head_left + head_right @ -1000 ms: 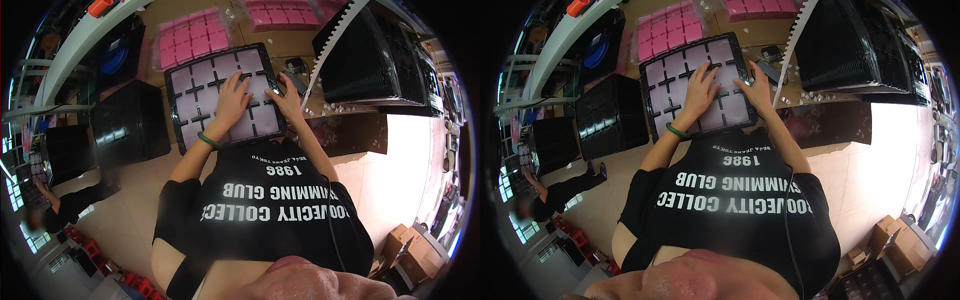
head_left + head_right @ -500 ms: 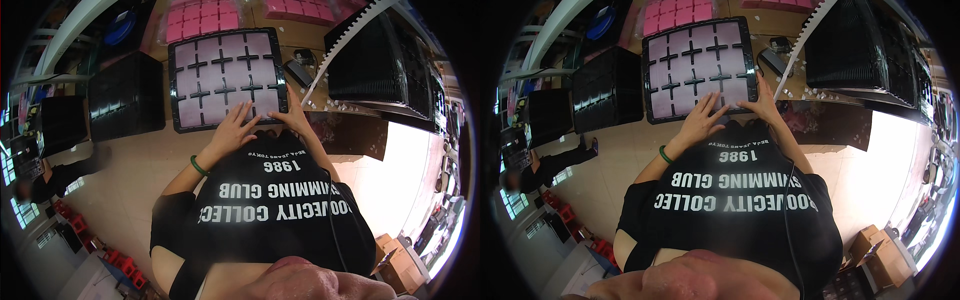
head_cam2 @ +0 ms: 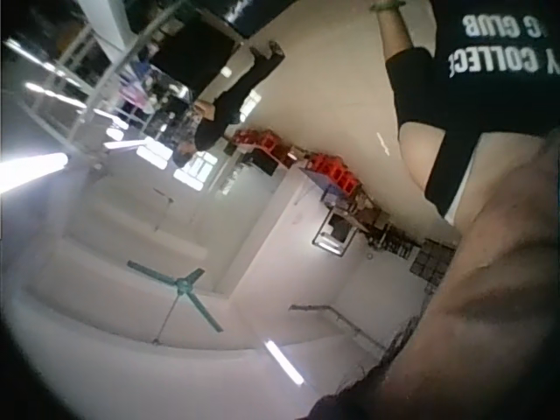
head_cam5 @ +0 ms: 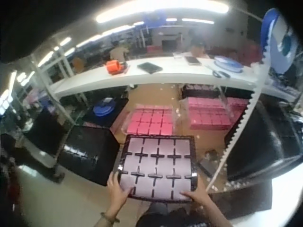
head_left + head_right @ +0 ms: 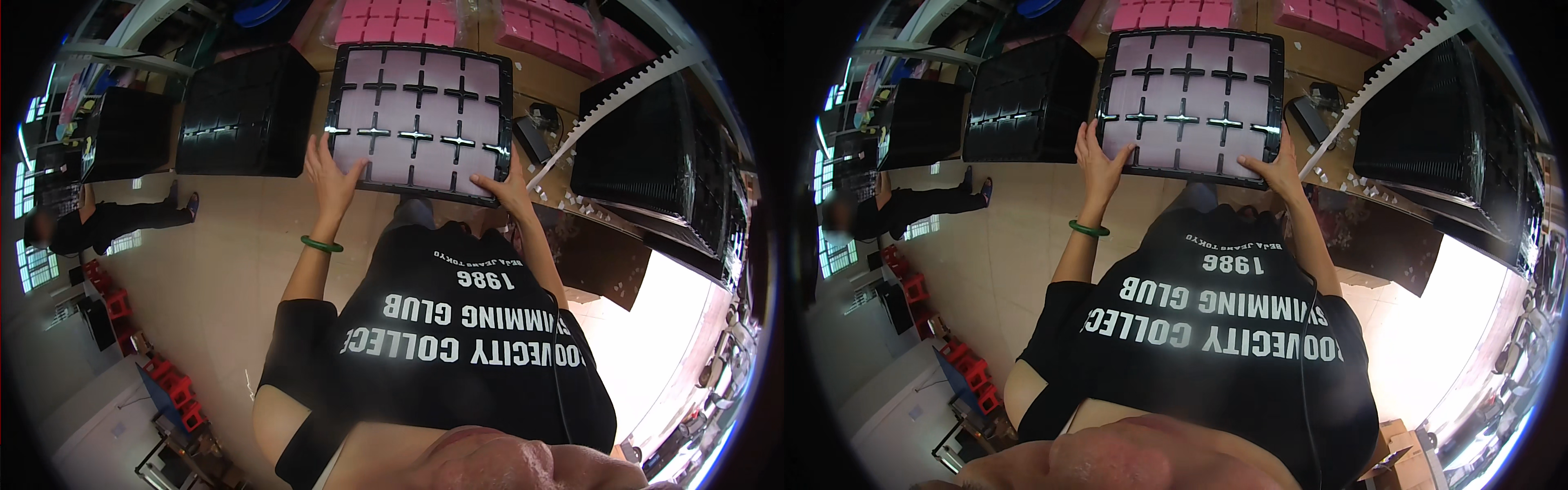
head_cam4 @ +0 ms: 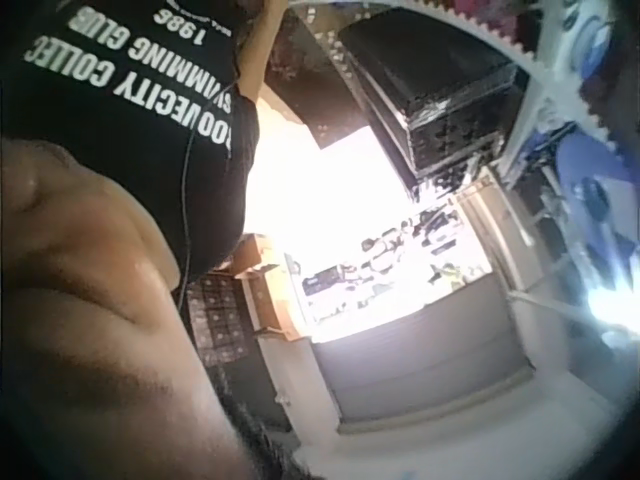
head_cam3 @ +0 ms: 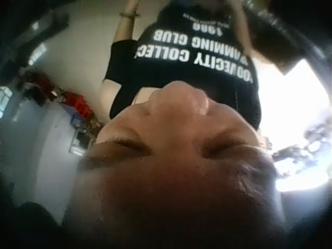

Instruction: The person assembles small plastic parts and component strips by hand, using a plastic tray to hold the components.

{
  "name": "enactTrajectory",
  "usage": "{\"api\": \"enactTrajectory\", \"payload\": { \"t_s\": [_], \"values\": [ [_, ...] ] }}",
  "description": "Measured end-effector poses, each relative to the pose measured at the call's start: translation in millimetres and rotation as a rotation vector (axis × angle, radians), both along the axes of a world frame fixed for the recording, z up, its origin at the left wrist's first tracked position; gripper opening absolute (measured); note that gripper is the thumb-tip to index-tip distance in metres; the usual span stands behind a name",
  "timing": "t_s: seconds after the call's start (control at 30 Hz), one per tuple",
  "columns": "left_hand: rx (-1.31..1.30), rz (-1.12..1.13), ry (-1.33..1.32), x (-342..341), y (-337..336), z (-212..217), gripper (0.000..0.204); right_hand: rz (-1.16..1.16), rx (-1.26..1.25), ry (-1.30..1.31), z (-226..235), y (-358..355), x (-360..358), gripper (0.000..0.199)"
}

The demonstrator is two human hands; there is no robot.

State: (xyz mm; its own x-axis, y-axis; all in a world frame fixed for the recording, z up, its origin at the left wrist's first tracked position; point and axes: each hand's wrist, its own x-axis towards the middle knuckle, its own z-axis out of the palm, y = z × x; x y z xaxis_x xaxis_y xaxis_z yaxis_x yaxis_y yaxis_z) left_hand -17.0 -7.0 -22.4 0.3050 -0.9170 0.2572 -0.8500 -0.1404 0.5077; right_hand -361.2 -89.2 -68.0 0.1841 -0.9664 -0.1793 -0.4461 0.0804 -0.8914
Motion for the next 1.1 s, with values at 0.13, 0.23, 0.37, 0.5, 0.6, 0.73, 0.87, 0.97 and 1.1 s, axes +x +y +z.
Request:
{"api": "enactTrajectory", "payload": {
  "t_s": [0.13,0.23,0.37,0.5,0.6,0.73,0.87,0.97,1.1],
  "values": [
    [0.312,0.167,0.566,40,5,-5,0.113,0.094,-0.045,-0.046,0,4,-9,0.124],
    [0.384,0.122,0.771,46,-5,-5,0.117,0.116,-0.020,-0.003,-3,-2,-9,0.127],
    [0.346,0.131,0.804,51,-8,-10,0.112,0.041,-0.008,0.015,19,-5,1,0.130],
    [0.352,-0.067,0.793,65,-6,-2,0.077,0.003,-0.045,0.137,28,7,-19,0.124],
    [0.258,0.071,0.635,57,-9,2,0.068,-0.056,-0.083,0.073,47,5,-19,0.111],
    [0.080,0.189,0.521,58,-14,24,0.047,-0.153,-0.162,0.040,70,-3,-11,0.104],
    [-0.161,0.148,1.298,44,-18,138,0.014,-0.178,-0.167,-0.015,81,-12,-2,0.100],
    [-0.356,0.114,0.942,62,7,255,0.019,-0.156,-0.190,-0.026,90,-13,-3,0.098],
    [-0.488,-0.087,0.268,77,58,344,0.020,-0.120,-0.194,-0.044,97,-16,2,0.096]
  ]
}}
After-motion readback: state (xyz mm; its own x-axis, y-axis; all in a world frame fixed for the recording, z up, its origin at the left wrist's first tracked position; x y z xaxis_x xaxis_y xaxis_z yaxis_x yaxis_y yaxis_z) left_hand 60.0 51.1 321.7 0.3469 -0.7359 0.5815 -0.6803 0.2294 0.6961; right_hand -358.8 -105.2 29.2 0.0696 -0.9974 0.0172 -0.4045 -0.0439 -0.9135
